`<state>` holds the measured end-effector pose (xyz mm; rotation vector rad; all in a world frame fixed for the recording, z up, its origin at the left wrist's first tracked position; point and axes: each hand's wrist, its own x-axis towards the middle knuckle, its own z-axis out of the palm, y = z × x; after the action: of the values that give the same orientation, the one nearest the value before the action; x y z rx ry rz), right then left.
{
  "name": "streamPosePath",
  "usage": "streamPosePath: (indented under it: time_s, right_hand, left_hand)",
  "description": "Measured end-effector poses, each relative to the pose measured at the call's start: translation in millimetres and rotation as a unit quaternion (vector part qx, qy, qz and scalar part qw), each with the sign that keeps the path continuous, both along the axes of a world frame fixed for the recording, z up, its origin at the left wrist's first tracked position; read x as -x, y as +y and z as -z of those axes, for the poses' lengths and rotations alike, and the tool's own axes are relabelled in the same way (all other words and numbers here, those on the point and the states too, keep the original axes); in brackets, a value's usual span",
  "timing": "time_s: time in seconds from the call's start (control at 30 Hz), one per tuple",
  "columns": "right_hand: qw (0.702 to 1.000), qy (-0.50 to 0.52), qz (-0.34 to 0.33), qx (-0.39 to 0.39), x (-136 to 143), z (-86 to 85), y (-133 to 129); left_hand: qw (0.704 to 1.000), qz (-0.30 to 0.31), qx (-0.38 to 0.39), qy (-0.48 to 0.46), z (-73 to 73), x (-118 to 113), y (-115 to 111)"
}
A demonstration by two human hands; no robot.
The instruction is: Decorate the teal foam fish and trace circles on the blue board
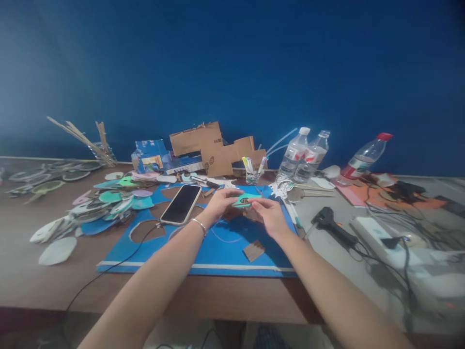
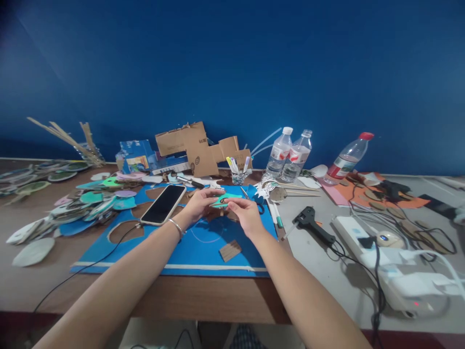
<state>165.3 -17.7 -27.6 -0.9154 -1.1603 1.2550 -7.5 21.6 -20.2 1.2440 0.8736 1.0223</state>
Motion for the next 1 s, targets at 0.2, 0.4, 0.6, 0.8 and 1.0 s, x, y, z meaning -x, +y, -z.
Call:
streamPosePath:
  time_s: [0.2, 0.4, 0.6, 0.8, 1.0]
  right_hand:
    - [1.000, 0.005, -0.009, -0.003, 0.1, 2.6, 1.0]
    - [1.000, 0.005, -0.018, 0.002, -0.7, 4.2, 0.9]
    - [1.000, -0.010, -0.025, 0.003, -1.0, 2.0, 0.0]
    - [0.999, -0.010, -0.035, 0.004, -1.9, 2.5, 0.1]
    - [0.999, -0.002, -0.037, -0.005, -2.1, 1.5, 0.2]
  left_hand:
    - [1.000, 0.002, 0.018, -0.003, -1.6, -1.1, -0.9]
    - [1.000, 0.003, 0.027, -0.010, -0.8, 0.1, -1.5]
    - [1.000, -0.002, 0.008, -0.014, 2.3, 0.9, 0.4]
    - [1.000, -0.006, -0.003, 0.001, 3.0, 2.3, 1.4]
    - [1.000, -0.007, 0.017, -0.018, 4.0, 1.4, 2.6]
